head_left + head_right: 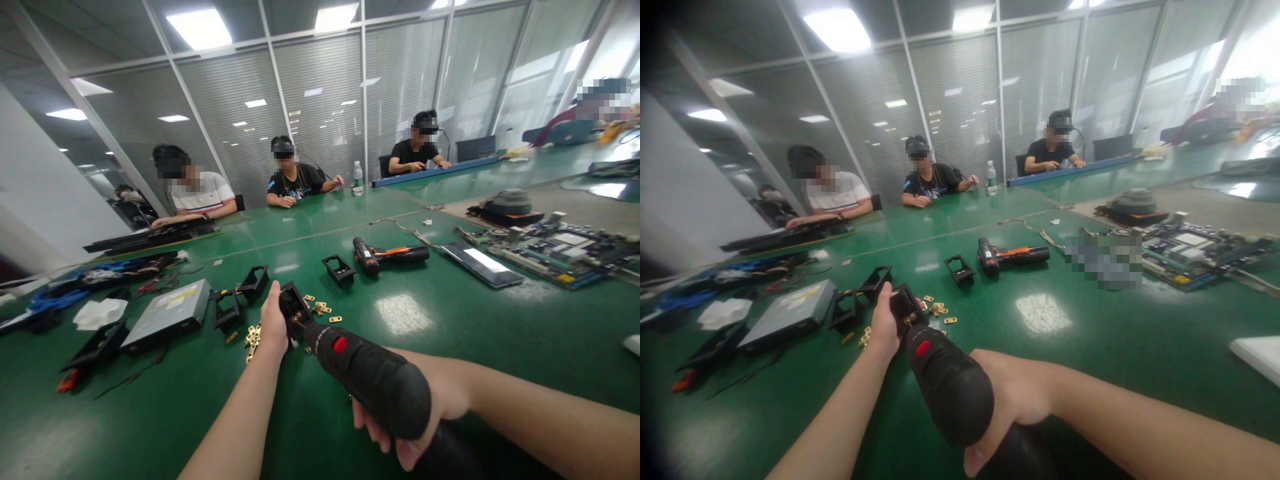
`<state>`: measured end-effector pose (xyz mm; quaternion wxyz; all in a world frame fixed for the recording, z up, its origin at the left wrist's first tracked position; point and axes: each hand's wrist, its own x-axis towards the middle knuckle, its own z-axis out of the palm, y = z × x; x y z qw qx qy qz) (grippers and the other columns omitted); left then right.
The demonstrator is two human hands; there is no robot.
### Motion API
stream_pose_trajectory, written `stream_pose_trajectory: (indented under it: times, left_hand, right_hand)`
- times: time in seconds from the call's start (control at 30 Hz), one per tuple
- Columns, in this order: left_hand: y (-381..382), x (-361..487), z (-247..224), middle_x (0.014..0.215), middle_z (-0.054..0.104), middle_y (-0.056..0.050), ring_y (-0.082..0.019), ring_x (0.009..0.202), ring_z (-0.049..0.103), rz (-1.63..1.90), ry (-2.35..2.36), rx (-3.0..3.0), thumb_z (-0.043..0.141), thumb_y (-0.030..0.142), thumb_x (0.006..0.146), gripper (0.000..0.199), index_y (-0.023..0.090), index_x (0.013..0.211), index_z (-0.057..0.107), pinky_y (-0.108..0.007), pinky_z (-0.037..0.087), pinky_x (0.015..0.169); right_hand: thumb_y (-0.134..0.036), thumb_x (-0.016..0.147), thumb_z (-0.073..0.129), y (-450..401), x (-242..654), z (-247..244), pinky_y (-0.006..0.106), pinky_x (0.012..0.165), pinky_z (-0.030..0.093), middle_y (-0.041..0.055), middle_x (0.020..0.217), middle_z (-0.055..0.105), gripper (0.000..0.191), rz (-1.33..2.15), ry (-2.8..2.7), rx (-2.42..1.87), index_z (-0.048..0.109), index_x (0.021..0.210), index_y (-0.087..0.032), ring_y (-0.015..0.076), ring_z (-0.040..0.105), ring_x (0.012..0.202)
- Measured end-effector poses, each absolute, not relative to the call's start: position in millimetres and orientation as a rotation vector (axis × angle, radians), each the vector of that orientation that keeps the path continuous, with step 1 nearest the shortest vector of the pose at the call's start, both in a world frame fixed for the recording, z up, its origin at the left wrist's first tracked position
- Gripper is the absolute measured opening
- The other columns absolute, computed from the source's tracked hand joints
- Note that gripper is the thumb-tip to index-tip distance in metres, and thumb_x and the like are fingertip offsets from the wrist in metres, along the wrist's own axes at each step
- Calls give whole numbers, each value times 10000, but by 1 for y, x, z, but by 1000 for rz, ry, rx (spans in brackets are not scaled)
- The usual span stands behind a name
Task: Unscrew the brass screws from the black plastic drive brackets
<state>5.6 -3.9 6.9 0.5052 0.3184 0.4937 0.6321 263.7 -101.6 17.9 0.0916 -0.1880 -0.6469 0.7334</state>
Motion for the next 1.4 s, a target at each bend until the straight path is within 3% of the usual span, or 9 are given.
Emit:
stream_pose_trajectory:
  times: [0.53,0.7,0.87,1.03,1.13,1.4]
  left_hand:
    - [-5,8,10,703,753,-97,-265,576,719,1523,1212,764,625,694,855,512,182,857,650,-350,562,532]
    - [-5,9,11,687,750,-100,-258,559,710,1516,1206,762,624,703,854,531,174,858,656,-346,562,525]
    - [-5,9,9,687,749,-103,-262,569,713,1513,1207,772,622,722,844,549,174,835,662,-348,561,526]
    - [-4,9,8,683,741,-88,-259,599,726,1540,1175,764,677,729,804,554,175,818,666,-362,592,587]
    - [-3,8,8,679,740,-84,-262,614,734,1545,1175,751,670,712,822,534,178,811,663,-372,604,614]
    - [-3,8,8,671,738,-83,-261,614,732,1547,1166,765,667,700,832,526,174,828,671,-354,593,588]
  right_hand:
    - [-402,425,1052,-99,265,16,301,736,598,41,867,758,647,2154,-1962,-549,756,924,-115,206,714,788]
    - [-423,468,1044,-99,264,16,337,861,587,19,846,755,574,2100,-2003,-493,744,855,-124,185,708,788]
    - [-429,449,1049,-99,264,22,258,695,581,27,848,745,622,2119,-2006,-505,720,880,-124,186,722,777]
    - [-402,481,1049,-98,264,27,290,762,587,20,838,739,592,2093,-2024,-460,725,894,-129,183,711,777]
    - [-405,507,1038,-99,264,29,285,716,580,28,819,734,569,2121,-2004,-468,714,877,-120,186,707,758]
    - [-353,492,1042,-100,265,26,276,728,573,33,827,751,532,2133,-1969,-464,720,844,-118,177,706,758]
